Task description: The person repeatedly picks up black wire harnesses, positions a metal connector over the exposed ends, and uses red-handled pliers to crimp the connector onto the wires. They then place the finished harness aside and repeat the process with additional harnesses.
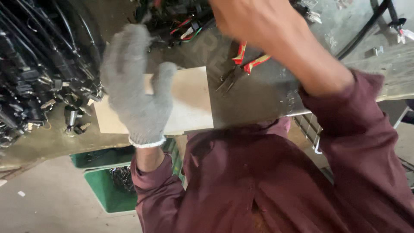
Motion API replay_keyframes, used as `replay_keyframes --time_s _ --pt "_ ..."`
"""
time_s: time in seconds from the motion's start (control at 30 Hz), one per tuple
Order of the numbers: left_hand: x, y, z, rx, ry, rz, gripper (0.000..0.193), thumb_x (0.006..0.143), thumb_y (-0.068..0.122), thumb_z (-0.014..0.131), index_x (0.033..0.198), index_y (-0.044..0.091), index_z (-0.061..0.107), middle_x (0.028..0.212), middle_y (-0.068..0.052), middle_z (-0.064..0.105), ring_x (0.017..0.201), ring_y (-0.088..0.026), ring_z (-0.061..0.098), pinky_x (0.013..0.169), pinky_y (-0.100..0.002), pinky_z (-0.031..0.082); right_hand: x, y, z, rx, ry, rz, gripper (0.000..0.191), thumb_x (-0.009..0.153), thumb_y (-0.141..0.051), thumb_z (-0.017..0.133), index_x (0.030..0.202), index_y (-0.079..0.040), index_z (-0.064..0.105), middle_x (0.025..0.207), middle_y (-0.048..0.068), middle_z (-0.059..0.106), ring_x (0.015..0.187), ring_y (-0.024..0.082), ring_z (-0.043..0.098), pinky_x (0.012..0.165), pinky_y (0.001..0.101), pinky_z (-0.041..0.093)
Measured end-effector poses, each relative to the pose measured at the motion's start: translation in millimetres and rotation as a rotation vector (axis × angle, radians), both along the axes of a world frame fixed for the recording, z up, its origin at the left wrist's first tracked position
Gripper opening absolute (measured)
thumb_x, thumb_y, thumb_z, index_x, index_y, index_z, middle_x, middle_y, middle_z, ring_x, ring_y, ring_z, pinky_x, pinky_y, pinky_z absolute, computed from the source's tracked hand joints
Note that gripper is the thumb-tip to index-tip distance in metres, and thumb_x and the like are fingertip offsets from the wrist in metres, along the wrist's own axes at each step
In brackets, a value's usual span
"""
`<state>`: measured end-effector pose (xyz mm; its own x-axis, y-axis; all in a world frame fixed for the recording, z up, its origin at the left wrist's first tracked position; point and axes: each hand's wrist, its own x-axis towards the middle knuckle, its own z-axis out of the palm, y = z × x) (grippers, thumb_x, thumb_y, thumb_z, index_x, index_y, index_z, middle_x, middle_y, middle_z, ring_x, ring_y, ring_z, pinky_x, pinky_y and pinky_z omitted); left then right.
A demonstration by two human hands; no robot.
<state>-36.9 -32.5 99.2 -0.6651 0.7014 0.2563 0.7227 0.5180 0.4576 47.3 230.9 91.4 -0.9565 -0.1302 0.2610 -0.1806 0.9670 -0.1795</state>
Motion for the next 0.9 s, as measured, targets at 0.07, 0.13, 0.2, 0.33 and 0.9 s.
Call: replay_keyframes --time_s 0.07,0.13,0.2,0.33,0.9 --pt "-6 11 4 0.218 0.019 -0.045 0.063 0.105 0.042 0.07 0.157 0.011 0.05 0.156 -0.007 0.053 0.144 -0.029 0.048 0.125 -0.041 0.04 13 -11 20 -0.082 0.199 0.037 0.023 0.088 -0.003 0.068 0.111 -0.009 0.07 0.095 0.005 0.065 0.083 0.023 0.064 0.07 0.0341 0.044" --pt "-10 24 4 0.426 -0.088 -0.197 0.064 0.102 0.044 0.069 0.153 0.01 0.049 0.152 -0.009 0.054 0.138 -0.028 0.053 0.119 -0.04 0.045 22 -22 39 -0.117 0.34 0.059 0.023 0.087 -0.004 0.069 0.109 -0.009 0.069 0.097 0.006 0.066 0.084 0.026 0.064 0.072 0.0364 0.044" --pt "-4 36 -1 0.529 -0.452 -0.399 0.058 0.101 0.041 0.072 0.144 0.006 0.052 0.141 -0.012 0.059 0.126 -0.026 0.06 0.109 -0.038 0.052 27 -29 50 -0.135 0.485 0.088 0.021 0.085 -0.008 0.072 0.105 -0.009 0.067 0.099 0.008 0.067 0.088 0.031 0.064 0.077 0.0417 0.044" --pt "32 31 -12 0.465 -1.302 -0.465 0.03 0.1 0.024 0.069 0.122 0.005 0.061 0.11 -0.006 0.066 0.099 -0.015 0.07 0.089 -0.029 0.06 50 -43 32 -0.639 0.465 -0.063 0.02 0.092 -0.019 0.065 0.108 -0.008 0.062 0.105 0.009 0.068 0.095 0.031 0.065 0.084 0.0427 0.046" --pt "79 24 -49 1.006 -1.404 0.051 0.034 0.109 0.034 0.064 0.121 0.002 0.06 0.106 -0.008 0.064 0.095 -0.017 0.062 0.084 -0.033 0.052 107 -101 35 -0.819 0.367 0.101 0.021 0.098 -0.021 0.066 0.097 0.0 0.064 0.078 0.007 0.064 0.067 0.023 0.064 0.059 0.0364 0.049"
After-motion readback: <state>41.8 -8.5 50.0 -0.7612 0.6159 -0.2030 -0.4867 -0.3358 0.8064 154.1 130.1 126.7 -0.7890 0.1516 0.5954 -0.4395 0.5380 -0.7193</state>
